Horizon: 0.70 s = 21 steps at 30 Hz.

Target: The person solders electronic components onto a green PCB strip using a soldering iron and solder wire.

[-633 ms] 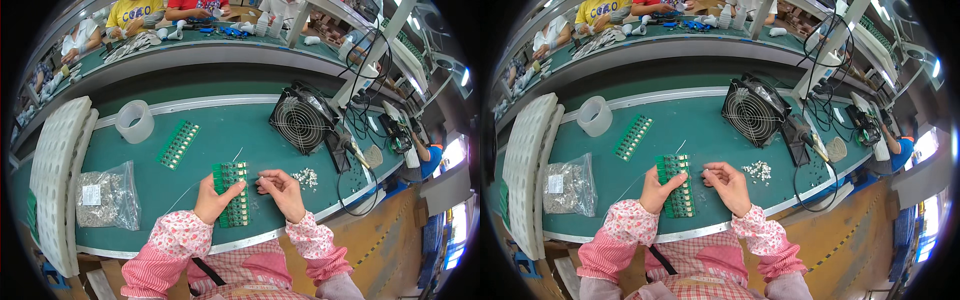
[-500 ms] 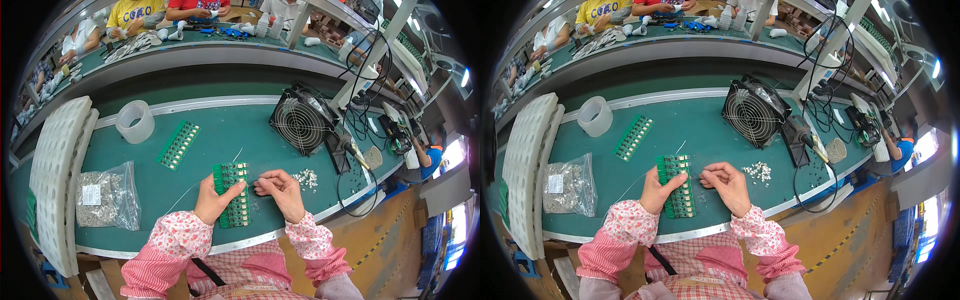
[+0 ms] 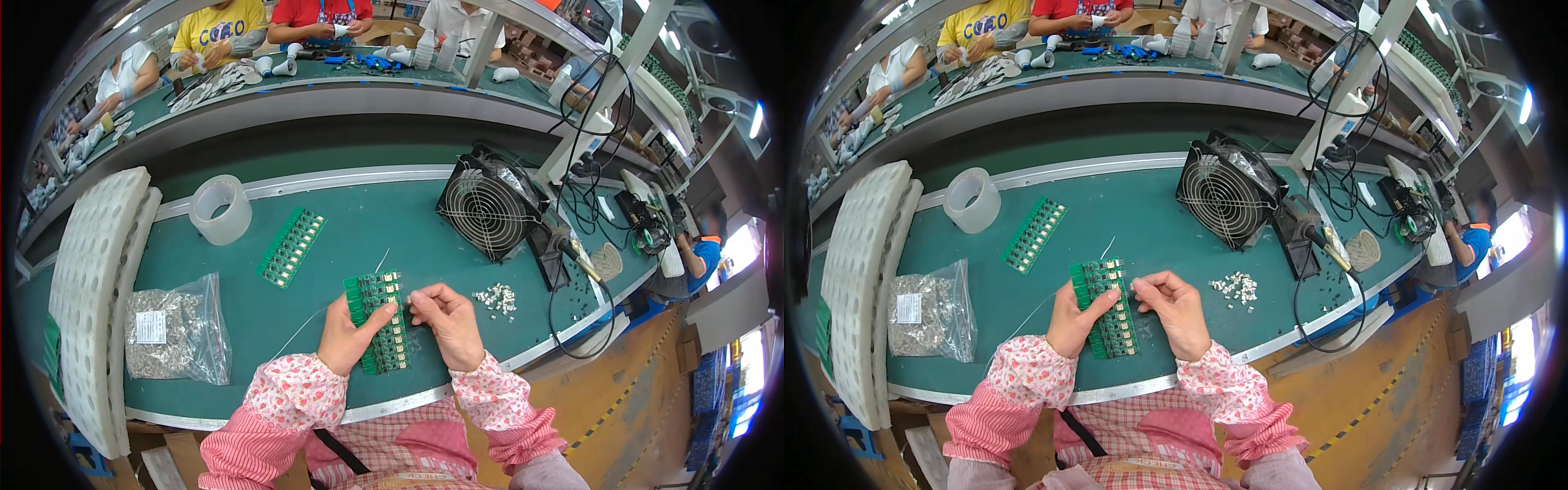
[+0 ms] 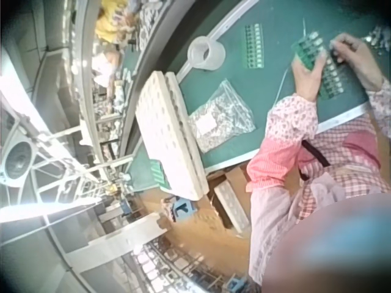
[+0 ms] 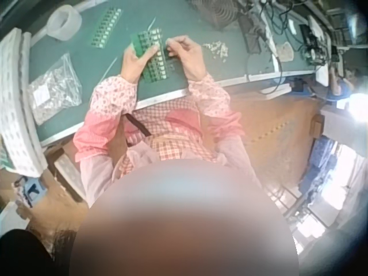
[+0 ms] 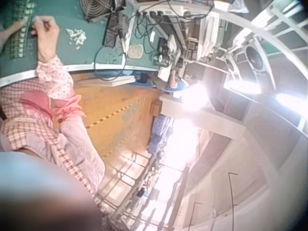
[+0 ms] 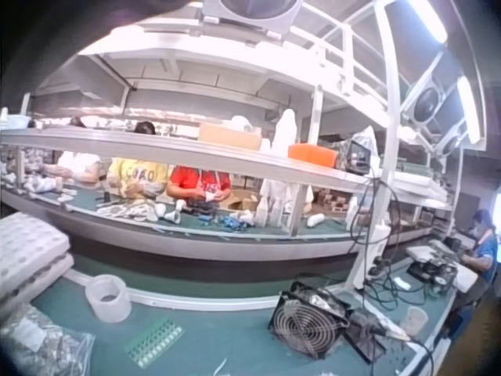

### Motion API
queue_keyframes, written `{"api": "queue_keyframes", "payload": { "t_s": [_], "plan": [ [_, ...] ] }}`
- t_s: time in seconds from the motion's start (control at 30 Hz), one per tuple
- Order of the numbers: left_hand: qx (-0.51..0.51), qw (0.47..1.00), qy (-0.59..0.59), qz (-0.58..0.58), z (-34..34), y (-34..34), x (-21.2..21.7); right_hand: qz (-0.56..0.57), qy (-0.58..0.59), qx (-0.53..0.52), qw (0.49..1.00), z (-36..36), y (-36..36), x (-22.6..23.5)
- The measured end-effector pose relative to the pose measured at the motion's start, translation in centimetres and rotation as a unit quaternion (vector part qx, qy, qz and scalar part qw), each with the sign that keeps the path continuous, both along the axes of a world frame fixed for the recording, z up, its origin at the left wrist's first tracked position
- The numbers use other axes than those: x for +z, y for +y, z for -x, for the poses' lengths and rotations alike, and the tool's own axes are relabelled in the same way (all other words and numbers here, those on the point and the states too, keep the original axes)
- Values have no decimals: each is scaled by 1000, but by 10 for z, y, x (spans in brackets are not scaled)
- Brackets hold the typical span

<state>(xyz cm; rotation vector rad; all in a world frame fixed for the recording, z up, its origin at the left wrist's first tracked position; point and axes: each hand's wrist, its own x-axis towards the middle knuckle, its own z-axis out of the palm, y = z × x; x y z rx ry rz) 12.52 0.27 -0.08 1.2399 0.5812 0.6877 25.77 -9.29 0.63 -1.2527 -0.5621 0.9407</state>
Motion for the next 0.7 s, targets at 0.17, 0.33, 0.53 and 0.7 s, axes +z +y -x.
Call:
{"api": "queue_keyframes", "payload": {
  "t_s": [0.17,0.33,0.53,0.7],
  "plan": [
    [-3,1000,-8,-16,1,-1,0,4,6,27,1000,8,7,1],
    [-5,998,3,-60,2,-2,1,-1,-43,4,999,12,7,-2],
    [-21,994,1,-107,2,-5,2,-53,-55,-14,997,19,4,-16],
    [-35,995,1,-95,2,-5,4,-77,-64,-30,995,22,5,-22]
  ]
}}
